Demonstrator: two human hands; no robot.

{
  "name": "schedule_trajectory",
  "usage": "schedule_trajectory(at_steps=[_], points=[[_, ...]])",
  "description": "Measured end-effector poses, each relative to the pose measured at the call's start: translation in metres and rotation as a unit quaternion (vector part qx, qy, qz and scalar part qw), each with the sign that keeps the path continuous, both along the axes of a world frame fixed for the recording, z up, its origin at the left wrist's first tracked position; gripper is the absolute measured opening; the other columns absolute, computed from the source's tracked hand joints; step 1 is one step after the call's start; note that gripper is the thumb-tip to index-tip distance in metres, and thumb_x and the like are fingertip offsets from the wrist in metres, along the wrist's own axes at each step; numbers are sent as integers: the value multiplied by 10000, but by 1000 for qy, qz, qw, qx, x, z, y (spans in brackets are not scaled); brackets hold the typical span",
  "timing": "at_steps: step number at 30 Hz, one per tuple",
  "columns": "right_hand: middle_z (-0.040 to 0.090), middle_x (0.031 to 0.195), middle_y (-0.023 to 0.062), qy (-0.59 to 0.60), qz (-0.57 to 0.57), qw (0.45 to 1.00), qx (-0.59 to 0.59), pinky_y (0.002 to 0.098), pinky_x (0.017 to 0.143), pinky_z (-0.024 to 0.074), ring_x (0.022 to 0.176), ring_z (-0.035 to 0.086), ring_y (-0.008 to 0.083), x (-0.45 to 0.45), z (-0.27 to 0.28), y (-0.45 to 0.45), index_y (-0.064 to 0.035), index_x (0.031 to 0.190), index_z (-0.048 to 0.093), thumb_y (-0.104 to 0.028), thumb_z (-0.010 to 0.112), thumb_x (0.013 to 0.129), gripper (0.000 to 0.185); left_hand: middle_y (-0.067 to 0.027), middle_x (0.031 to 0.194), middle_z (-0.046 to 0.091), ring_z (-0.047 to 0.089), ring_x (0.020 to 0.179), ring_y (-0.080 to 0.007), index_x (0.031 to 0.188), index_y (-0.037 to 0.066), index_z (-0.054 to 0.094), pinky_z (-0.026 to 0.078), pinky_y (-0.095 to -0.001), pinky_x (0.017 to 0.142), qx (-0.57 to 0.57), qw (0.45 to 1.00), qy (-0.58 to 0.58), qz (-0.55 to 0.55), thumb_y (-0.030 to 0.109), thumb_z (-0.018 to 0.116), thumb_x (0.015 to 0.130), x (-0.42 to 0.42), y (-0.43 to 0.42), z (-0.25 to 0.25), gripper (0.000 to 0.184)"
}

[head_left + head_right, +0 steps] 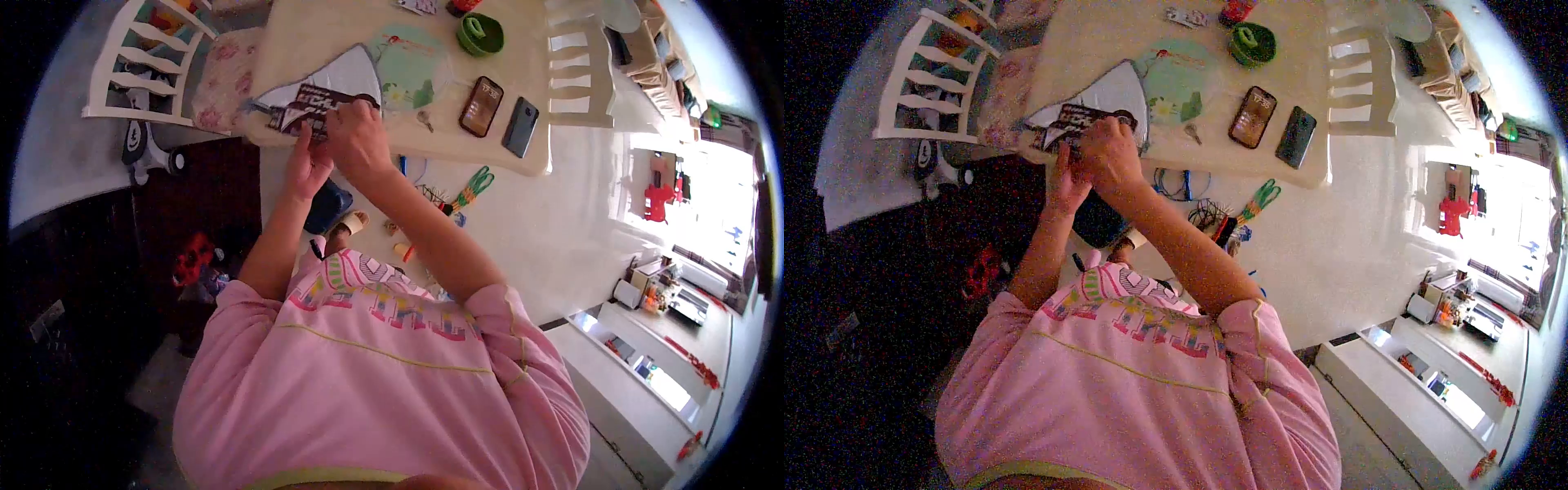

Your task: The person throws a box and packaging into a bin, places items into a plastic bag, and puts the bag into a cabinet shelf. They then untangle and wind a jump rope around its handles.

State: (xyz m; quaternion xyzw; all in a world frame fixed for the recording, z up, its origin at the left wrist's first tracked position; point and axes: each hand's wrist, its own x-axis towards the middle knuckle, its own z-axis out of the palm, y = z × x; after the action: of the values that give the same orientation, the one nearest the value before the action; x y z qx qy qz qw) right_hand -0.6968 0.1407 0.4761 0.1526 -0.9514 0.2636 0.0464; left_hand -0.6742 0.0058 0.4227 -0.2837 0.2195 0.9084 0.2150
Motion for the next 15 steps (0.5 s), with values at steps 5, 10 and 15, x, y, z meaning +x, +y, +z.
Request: schedule_trajectory(at_steps=[5, 10, 15], points=[[559, 888, 74, 37, -1, 990, -136, 355, 771, 388, 859, 489, 249, 0, 19, 8, -62, 953, 581, -222, 677, 624, 378, -54, 1082, 546, 517, 992, -173, 1098, 76, 481, 434, -311, 807, 41, 999, -11, 31, 237, 494, 856, -10, -26, 4, 290], [588, 894, 122, -199, -247, 890, -326, 333, 701, 435, 788, 552, 249, -5, -59, 52, -19, 975, 567, -234, 687, 664, 397, -102, 1187, 482, 453, 1097, -227, 1161, 30, 440, 350, -375, 952, 102, 984, 100, 108, 185, 465, 868, -9, -74, 19, 332], [579, 925, 172, -368, -320, 826, -281, 372, 739, 446, 840, 563, 308, -13, -114, 51, 12, 1033, 504, -335, 740, 593, 608, -97, 1186, 482, 450, 1100, -223, 1159, 22, 440, 340, -372, 962, 27, 983, 107, 146, 175, 485, 856, 2, -107, 32, 342]])
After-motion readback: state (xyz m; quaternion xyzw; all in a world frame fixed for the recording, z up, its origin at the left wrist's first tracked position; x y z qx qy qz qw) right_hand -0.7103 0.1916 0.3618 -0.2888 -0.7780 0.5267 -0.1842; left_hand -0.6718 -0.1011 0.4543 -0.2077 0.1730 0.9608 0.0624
